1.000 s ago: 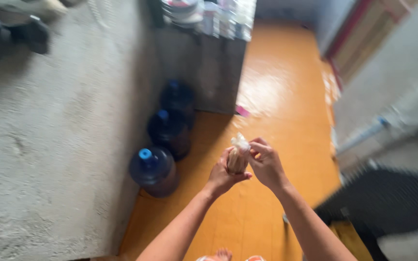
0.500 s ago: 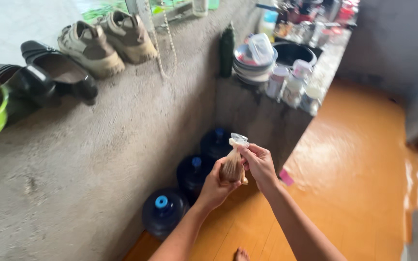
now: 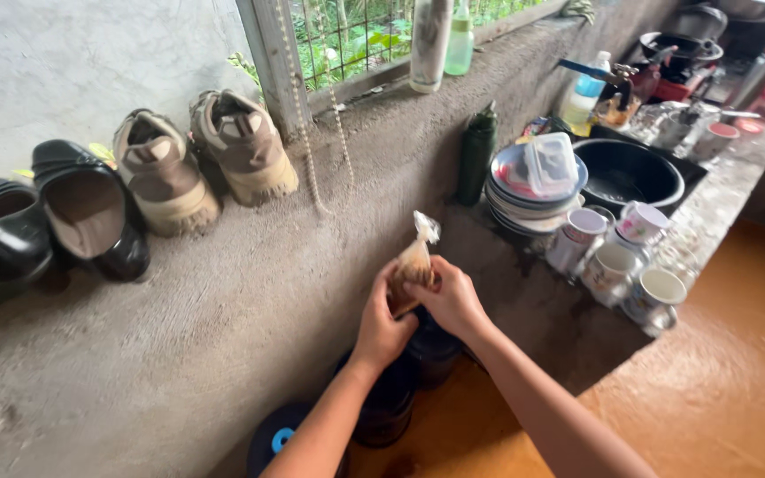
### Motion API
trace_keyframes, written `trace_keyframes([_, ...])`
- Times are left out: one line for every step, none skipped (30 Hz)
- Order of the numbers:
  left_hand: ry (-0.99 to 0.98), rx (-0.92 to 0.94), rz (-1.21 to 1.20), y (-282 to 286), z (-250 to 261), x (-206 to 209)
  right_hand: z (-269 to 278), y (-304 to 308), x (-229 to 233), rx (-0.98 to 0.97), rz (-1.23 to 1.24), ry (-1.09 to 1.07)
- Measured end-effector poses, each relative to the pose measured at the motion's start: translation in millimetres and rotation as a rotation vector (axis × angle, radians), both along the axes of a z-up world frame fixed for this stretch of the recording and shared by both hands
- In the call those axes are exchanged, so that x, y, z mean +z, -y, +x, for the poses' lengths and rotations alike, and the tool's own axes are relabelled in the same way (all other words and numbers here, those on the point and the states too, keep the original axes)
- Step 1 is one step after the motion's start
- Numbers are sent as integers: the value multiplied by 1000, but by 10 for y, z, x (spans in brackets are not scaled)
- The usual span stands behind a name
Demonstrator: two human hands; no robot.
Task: The person wipes down a wooden table by hand using a small cloth, moves items such as a plush toy and bottles, and then washes a mug and glass at a sink area.
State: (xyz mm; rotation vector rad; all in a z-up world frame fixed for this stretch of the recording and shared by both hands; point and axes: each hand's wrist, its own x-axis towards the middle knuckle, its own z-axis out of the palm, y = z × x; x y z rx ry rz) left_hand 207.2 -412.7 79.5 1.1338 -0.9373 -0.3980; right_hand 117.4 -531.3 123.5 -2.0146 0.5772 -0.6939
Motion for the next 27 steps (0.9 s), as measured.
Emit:
trace_keyframes([-44, 25, -10, 152, 150, 3, 170, 152, 27, 5, -49, 25])
trace_keyframes([-89, 49, -20, 300, 316, 17, 345, 308, 72, 11, -97, 50])
trace_keyframes([-132, 68, -26, 422, 464, 21, 519, 461, 132, 27, -138, 102])
trace_keyframes([-128, 167, -2, 542, 597, 30, 708, 615, 226, 44, -180, 153])
trace_keyframes([-119, 263, 22, 666, 740, 61, 898, 751, 347, 57, -221, 208])
trace_keyframes([-110, 359, 46, 769, 868, 94, 1074, 857, 478, 11, -194, 170])
trace_keyframes([-54, 410, 67, 870, 977, 139, 1266, 981, 660, -33, -176, 135])
trace_keyframes([3, 461, 86, 942, 1059, 171, 1460, 1097, 848, -77, -157, 101])
trace_keyframes([57, 514, 110, 1009, 1137, 197, 1655, 1198, 1011, -88, -176, 134])
trace_keyframes([35, 519, 108, 1113, 1205, 233, 1847, 1304, 1156, -98, -195, 168])
trace_keyframes([16, 523, 110, 1212, 1257, 260, 2035, 1399, 1258, -108, -209, 203])
trace_keyframes([-2, 528, 112, 1312, 1313, 288, 2225, 1504, 1338, -115, -270, 189])
trace_keyframes([-33, 501, 126, 1384, 1354, 298, 2393, 1599, 1371, -122, -327, 167])
trace_keyframes([-65, 474, 140, 1453, 1394, 304, 2531, 1684, 1365, -130, -383, 145])
trace_keyframes([-98, 448, 158, 1499, 1414, 293, 2622, 1738, 1311, -73, -399, 103])
trace_keyframes([-82, 429, 160, 1542, 1412, 272, 2685, 1778, 1246, -16, -414, 61])
trace_keyframes([-64, 403, 167, 1571, 1392, 240, 2716, 1799, 1178, 34, -425, 19])
trace_keyframes([-47, 378, 173, 1601, 1372, 203, 2722, 1793, 1107, 5, -401, 55])
trace_keyframes([-50, 358, 202, 1644, 1327, 163, 2666, 1781, 1040, -35, -381, 90])
trace_keyframes([-54, 337, 231, 1681, 1276, 113, 2597, 1761, 985, -74, -361, 125])
trace_keyframes([-59, 310, 262, 1732, 1210, 58, 2490, 1751, 933, -100, -364, 139])
trace_keyframes([-73, 280, 263, 1801, 1152, 9, 2374, 1744, 883, -126, -368, 154])
trace_keyframes([-83, 239, 269, 1861, 1070, -39, 2223, 1735, 820, -165, -369, 167])
trace_keyframes([-94, 198, 275, 1919, 981, -82, 2049, 1725, 745, -182, -346, 140])
trace_keyframes([-82, 156, 275, 1994, 885, -115, 1817, 1727, 661, -211, -324, 115])
trace_keyframes([-71, 115, 275, 2081, 783, -136, 1573, 1738, 574, -240, -300, 91])
trace_keyframes([-58, 63, 275, 2153, 643, -152, 1300, 1752, 484, -305, -286, 62])
